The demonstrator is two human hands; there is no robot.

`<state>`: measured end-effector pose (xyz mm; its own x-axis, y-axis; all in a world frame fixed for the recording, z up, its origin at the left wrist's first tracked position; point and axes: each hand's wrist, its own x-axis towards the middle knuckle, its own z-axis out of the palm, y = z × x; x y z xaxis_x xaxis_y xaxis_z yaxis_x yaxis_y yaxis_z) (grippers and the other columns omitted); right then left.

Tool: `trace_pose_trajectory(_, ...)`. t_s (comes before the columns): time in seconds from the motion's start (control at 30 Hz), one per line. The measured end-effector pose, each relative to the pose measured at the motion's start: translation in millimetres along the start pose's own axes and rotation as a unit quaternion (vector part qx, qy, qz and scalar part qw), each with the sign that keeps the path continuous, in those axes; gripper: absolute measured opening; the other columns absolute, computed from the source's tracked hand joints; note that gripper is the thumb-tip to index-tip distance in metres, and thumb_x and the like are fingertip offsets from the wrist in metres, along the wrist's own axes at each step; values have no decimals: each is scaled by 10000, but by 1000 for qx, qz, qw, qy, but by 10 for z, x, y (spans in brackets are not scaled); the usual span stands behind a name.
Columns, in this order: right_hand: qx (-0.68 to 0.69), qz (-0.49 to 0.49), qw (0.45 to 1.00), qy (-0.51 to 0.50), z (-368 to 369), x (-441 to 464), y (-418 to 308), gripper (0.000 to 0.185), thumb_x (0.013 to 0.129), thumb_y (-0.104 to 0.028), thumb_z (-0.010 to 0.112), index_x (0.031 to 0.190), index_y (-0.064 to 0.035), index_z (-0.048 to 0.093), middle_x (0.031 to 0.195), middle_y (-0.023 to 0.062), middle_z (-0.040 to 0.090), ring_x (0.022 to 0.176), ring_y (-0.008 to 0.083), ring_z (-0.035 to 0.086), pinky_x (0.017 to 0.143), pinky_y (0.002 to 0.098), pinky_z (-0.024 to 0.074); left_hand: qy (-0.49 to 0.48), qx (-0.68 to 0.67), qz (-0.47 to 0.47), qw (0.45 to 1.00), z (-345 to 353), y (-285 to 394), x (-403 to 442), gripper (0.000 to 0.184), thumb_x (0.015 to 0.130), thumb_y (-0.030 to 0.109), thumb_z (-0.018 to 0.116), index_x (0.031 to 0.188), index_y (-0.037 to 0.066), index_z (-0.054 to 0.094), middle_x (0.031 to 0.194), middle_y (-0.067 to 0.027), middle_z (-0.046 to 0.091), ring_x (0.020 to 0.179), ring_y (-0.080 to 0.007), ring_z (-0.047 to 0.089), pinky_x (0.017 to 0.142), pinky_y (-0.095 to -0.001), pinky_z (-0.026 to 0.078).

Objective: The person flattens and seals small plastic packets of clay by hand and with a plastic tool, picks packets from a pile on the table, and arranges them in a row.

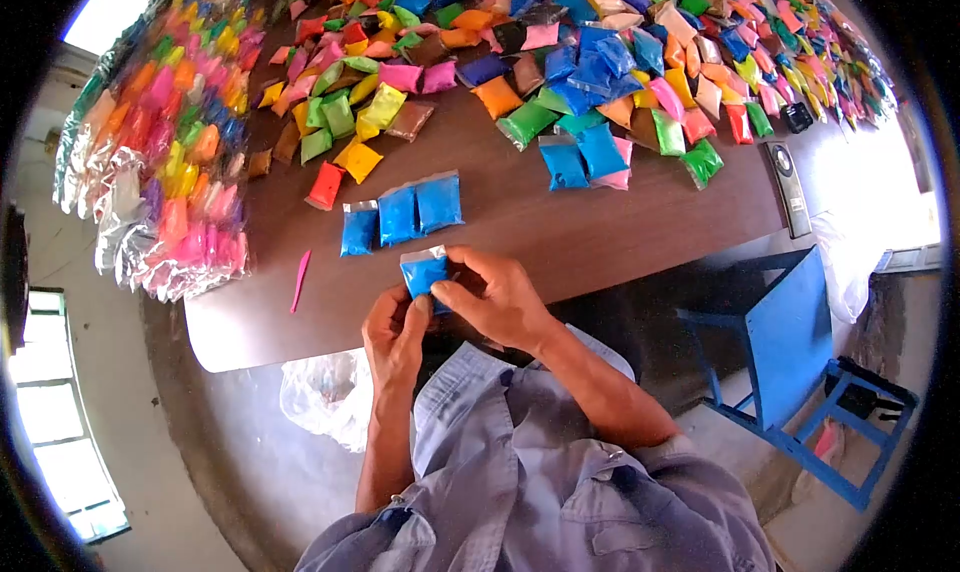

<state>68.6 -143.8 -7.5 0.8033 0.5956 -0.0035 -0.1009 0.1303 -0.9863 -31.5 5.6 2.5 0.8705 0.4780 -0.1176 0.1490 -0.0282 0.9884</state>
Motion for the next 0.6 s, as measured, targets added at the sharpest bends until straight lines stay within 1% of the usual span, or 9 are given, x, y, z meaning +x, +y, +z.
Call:
trace_pose_trajectory(0.17,12,3,1000,12,1,18,46,356,976,-141,746,1275,28,651,1034,58,723,923,92,667,799,286,573,-42,23,4,999,-15,-3,18,244,1000,105,721,1176,-61,687,917,-27,698,777,-87,615,704,-234,502)
trace_pose_trajectory(0.27,1,-17,1000,20,29,3,58,321,980,-165,748,1224,27,667,982,50,704,882,82,647,763,279,560,-38,20,-13,999,34,18,6,262,983,94,738,1190,-53,678,944,-29,707,799,-88,633,715,-234,513)
trace_pose_trajectory(0.33,-22,-15,999,20,48,4,21,268,983,-173,744,1154,26,686,917,45,674,810,74,604,703,281,529,-7,-9,-25,1000,53,33,-8,262,971,86,746,1187,-46,677,952,-34,716,814,-85,646,719,-234,519)
trace_pose_trajectory(0.37,-39,10,999,33,42,-3,-39,228,986,-179,742,1085,22,700,872,41,650,759,77,565,655,292,493,-18,17,-25,999,25,57,-11,254,973,91,745,1182,-38,678,955,-28,715,823,-75,641,734,-233,515)
trace_pose_trajectory(0.4,-41,10,998,35,40,-5,-27,228,986,-179,742,1085,22,700,872,41,650,759,77,565,655,292,493,-22,15,-25,999,29,84,-16,254,973,91,745,1182,-38,678,955,-28,715,823,-75,641,734,-233,515)
trace_pose_trajectory(0.47,-33,-3,999,34,35,-8,19,188,1010,-128,726,1142,5,723,895,-63,620,750,16,520,626,223,437,-26,27,-23,999,37,122,-23,252,987,116,733,1185,-31,680,947,-16,705,841,-67,630,748,-234,509)
trace_pose_trajectory(0.5,-35,-4,999,35,25,-7,26,188,1010,-128,726,1142,5,723,895,-63,620,750,16,520,626,223,437,-28,26,-22,999,31,111,-23,252,987,116,733,1185,-31,680,947,-16,705,841,-67,630,748,-234,509)
trace_pose_trajectory(0.57,-67,-13,997,30,4,-8,32,195,1012,-132,725,1156,0,732,898,-54,631,769,18,536,645,221,453,-15,4,9,1000,-8,43,-25,307,964,90,746,1231,-46,678,959,-72,742,862,-99,677,772,-275,568)
trace_pose_trajectory(0.6,-67,-13,997,31,-4,-11,30,195,1012,-132,725,1156,0,732,898,-54,631,769,18,536,645,221,453,-21,69,1,997,-82,-14,-14,325,980,134,735,1251,-37,680,1013,-82,738,903,-129,677,821,-304,588)
